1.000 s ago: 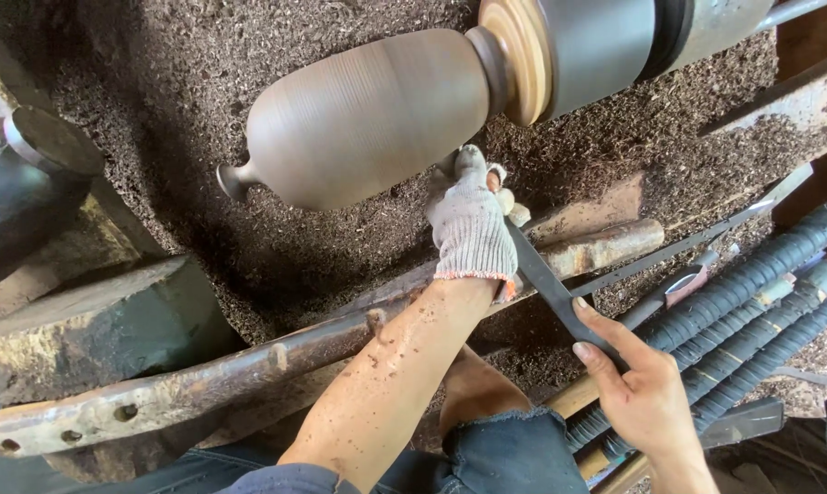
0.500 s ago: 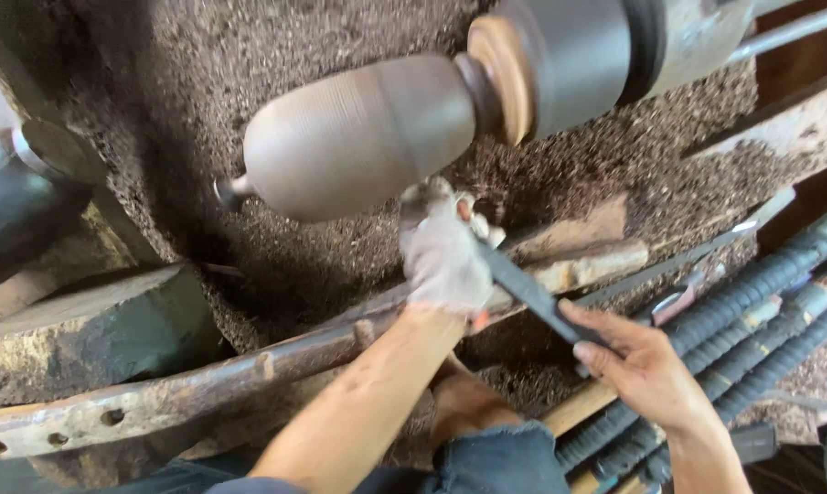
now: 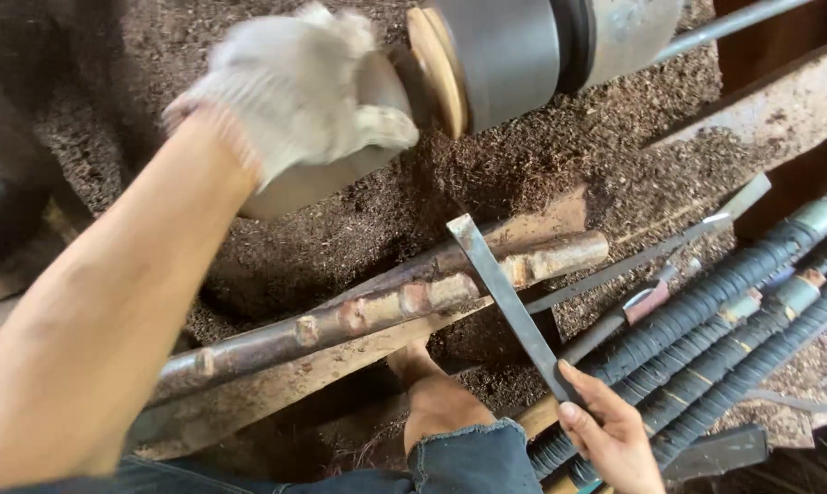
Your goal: The person shapes a spinning clay vessel mounted on a lathe, holding a cutting tool against the rotating body to smooth and refine its surface. They occasionally steady the vessel with a gloved hand, switch to a different flat turning tool, and continue shaping the vessel's profile.
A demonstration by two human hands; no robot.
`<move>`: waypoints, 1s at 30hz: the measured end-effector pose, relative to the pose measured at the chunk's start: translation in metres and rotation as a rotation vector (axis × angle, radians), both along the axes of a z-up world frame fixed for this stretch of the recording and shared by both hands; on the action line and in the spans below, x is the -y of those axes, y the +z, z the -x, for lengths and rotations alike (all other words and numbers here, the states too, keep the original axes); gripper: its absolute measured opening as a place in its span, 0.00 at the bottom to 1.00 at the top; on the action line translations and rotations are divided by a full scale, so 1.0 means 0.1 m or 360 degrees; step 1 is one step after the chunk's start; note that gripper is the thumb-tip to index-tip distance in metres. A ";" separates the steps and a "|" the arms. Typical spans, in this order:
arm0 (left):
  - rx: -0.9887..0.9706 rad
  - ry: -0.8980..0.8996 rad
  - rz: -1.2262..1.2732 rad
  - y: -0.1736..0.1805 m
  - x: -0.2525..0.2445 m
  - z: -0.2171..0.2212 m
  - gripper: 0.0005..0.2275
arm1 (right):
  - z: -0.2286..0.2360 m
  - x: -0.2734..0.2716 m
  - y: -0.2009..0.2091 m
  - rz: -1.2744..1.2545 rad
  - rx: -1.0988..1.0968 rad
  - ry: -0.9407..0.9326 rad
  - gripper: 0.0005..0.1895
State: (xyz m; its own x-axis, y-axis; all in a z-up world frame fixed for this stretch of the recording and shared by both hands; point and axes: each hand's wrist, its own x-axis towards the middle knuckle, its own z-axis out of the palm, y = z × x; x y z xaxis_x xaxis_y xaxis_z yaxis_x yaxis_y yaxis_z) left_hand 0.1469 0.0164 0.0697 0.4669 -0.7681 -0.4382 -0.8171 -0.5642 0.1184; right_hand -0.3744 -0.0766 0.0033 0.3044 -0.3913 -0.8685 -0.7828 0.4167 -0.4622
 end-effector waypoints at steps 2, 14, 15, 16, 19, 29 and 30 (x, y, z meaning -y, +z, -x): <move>-0.0296 0.0173 -0.0672 -0.25 0.15 -0.10 0.35 | 0.03 -0.05 -0.09 0.0006 0.0087 -0.0029 0.31; -0.0123 0.0094 -0.0111 0.11 -0.47 0.19 0.46 | -0.02 -0.18 -0.10 0.0141 0.0135 0.0041 0.34; 0.0091 0.0079 0.0168 0.07 -0.67 0.28 0.45 | -0.03 -0.22 -0.08 0.0155 0.0105 0.0026 0.34; 0.0305 0.0055 0.0450 0.02 -0.85 0.35 0.45 | -0.03 -0.25 -0.05 0.0175 0.0073 0.0002 0.35; 0.0751 0.0099 0.0876 0.29 -1.37 0.89 0.41 | -0.10 -0.44 0.07 0.0229 0.0109 -0.0092 0.34; -0.0531 0.0409 -0.0039 0.33 -2.20 1.29 0.22 | 0.90 -0.20 0.18 0.0498 0.0445 0.0009 0.33; -0.0559 0.0462 -0.0032 0.53 -2.31 1.27 0.24 | 1.32 -0.15 0.08 0.0619 0.0576 0.0103 0.35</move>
State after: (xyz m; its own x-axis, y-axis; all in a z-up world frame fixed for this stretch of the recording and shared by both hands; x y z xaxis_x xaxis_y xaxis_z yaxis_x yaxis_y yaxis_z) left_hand 0.0198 0.2479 0.1223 0.4820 -0.6172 -0.6219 -0.5369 -0.7690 0.3470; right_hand -0.5065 -0.0616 0.0114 0.5919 -0.6336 -0.4981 -0.5632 0.1170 -0.8180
